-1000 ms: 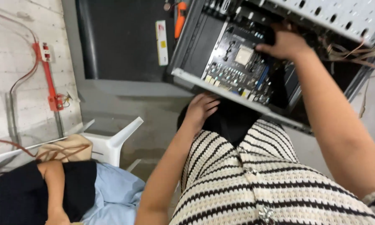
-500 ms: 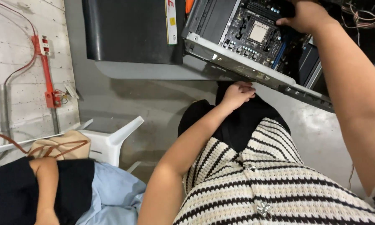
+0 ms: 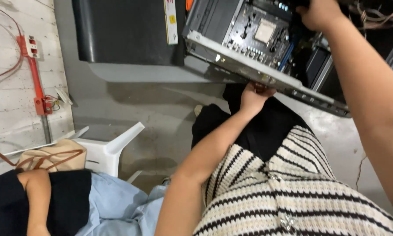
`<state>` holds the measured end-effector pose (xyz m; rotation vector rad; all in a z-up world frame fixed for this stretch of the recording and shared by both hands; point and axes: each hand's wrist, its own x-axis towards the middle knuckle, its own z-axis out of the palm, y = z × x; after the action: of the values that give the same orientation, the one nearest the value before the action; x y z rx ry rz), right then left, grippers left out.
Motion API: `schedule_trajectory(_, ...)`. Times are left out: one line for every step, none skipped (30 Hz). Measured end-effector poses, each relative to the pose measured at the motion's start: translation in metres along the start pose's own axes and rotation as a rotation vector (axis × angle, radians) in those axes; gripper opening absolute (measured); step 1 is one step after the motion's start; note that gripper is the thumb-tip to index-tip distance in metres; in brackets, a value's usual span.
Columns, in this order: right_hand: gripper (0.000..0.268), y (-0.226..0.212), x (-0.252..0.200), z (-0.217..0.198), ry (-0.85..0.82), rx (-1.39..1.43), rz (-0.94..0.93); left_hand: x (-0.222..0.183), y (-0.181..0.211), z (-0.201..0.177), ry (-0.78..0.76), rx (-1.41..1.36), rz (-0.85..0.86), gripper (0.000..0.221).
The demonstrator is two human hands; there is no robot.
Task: The person uses a screwdriver to remove screws from a motherboard and then installs the motherboard into a computer chassis.
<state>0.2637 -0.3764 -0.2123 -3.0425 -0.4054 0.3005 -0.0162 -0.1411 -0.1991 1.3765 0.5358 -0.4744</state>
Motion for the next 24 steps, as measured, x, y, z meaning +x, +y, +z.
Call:
schedule_trajectory(0.042,-0.011,-0.003,-0.011,0.000,0.001,-0.003,-0.003,0.006,-0.001,0.003,-0.001,0.000,0.036)
schedule_trajectory(0.043,-0.023,-0.007,-0.021,-0.055,0.045,-0.003,-0.006,0.012,-0.002,-0.009,-0.041,-0.004,0.038)
schedule_trajectory(0.049,-0.034,-0.008,-0.032,-0.104,0.088,-0.006,-0.007,0.017,-0.003,-0.021,-0.081,-0.001,0.040)
schedule_trajectory(0.049,-0.039,-0.010,-0.029,-0.099,0.088,-0.011,-0.006,0.014,-0.003,-0.017,-0.081,0.005,0.040)
schedule_trajectory(0.056,-0.044,-0.013,-0.029,-0.132,0.120,0.004,-0.006,0.011,-0.002,-0.024,-0.067,-0.014,0.040)
schedule_trajectory(0.063,-0.049,-0.015,-0.028,-0.167,0.151,0.019,-0.006,0.008,-0.001,-0.032,-0.053,-0.034,0.041)
schedule_trajectory(0.063,-0.053,-0.019,-0.035,-0.177,0.152,0.017,-0.010,0.015,-0.004,-0.029,-0.056,-0.044,0.041)
schedule_trajectory(0.062,-0.056,-0.022,-0.041,-0.181,0.163,0.004,-0.014,0.021,-0.007,-0.076,-0.008,-0.011,0.033)
schedule_trajectory(0.061,-0.061,-0.022,-0.049,-0.179,0.176,-0.012,-0.015,0.030,-0.011,-0.122,0.041,0.028,0.028)
schedule_trajectory(0.061,-0.062,-0.026,-0.051,-0.185,0.177,-0.016,-0.012,0.020,-0.011,-0.117,0.040,0.023,0.028)
schedule_trajectory(0.058,-0.063,-0.028,-0.055,-0.173,0.199,-0.031,-0.006,0.014,-0.011,-0.153,-0.049,-0.034,0.016)
schedule_trajectory(0.056,-0.064,-0.030,-0.060,-0.162,0.221,-0.045,0.000,0.008,-0.011,-0.188,-0.138,-0.091,0.019)
schedule_trajectory(0.056,-0.060,-0.027,-0.055,-0.163,0.224,-0.047,0.000,0.006,-0.014,-0.185,-0.136,-0.092,0.019)
schedule_trajectory(0.057,-0.055,-0.024,-0.049,-0.152,0.210,-0.064,0.001,0.006,-0.016,-0.223,-0.154,-0.140,0.021)
schedule_trajectory(0.058,-0.049,-0.021,-0.044,-0.138,0.199,-0.076,0.003,0.007,-0.020,-0.263,-0.166,-0.188,0.028)
schedule_trajectory(0.058,-0.049,-0.017,-0.043,-0.135,0.206,-0.073,0.004,0.007,-0.024,-0.262,-0.158,-0.189,0.028)
schedule_trajectory(0.059,-0.048,-0.016,-0.041,-0.181,0.182,-0.025,0.003,0.007,-0.029,-0.142,-0.138,-0.164,0.019)
schedule_trajectory(0.062,-0.045,-0.014,-0.039,-0.228,0.158,0.022,0.004,0.008,-0.032,-0.022,-0.117,-0.137,0.016)
schedule_trajectory(0.062,-0.047,-0.017,-0.037,-0.217,0.168,0.035,-0.007,0.011,-0.048,-0.031,-0.101,-0.132,0.016)
schedule_trajectory(0.060,-0.049,-0.017,-0.034,-0.263,0.124,0.089,-0.017,0.015,-0.062,0.246,-0.013,0.208,0.015)
schedule_trajectory(0.059,-0.048,-0.020,-0.032,-0.316,0.078,0.145,-0.028,0.019,-0.074,0.514,0.070,0.547,0.029)
schedule_trajectory(0.059,-0.056,-0.024,-0.042,-0.312,0.086,0.160,-0.046,0.072,-0.084,0.499,0.078,0.551,0.029)
schedule_trajectory(0.059,-0.065,-0.031,-0.048,-0.253,0.180,0.185,-0.072,0.123,-0.093,0.608,0.261,0.704,0.025)
schedule_trajectory(0.060,-0.075,-0.038,-0.054,-0.193,0.272,0.211,-0.105,0.172,-0.102,0.711,0.446,0.860,0.028)
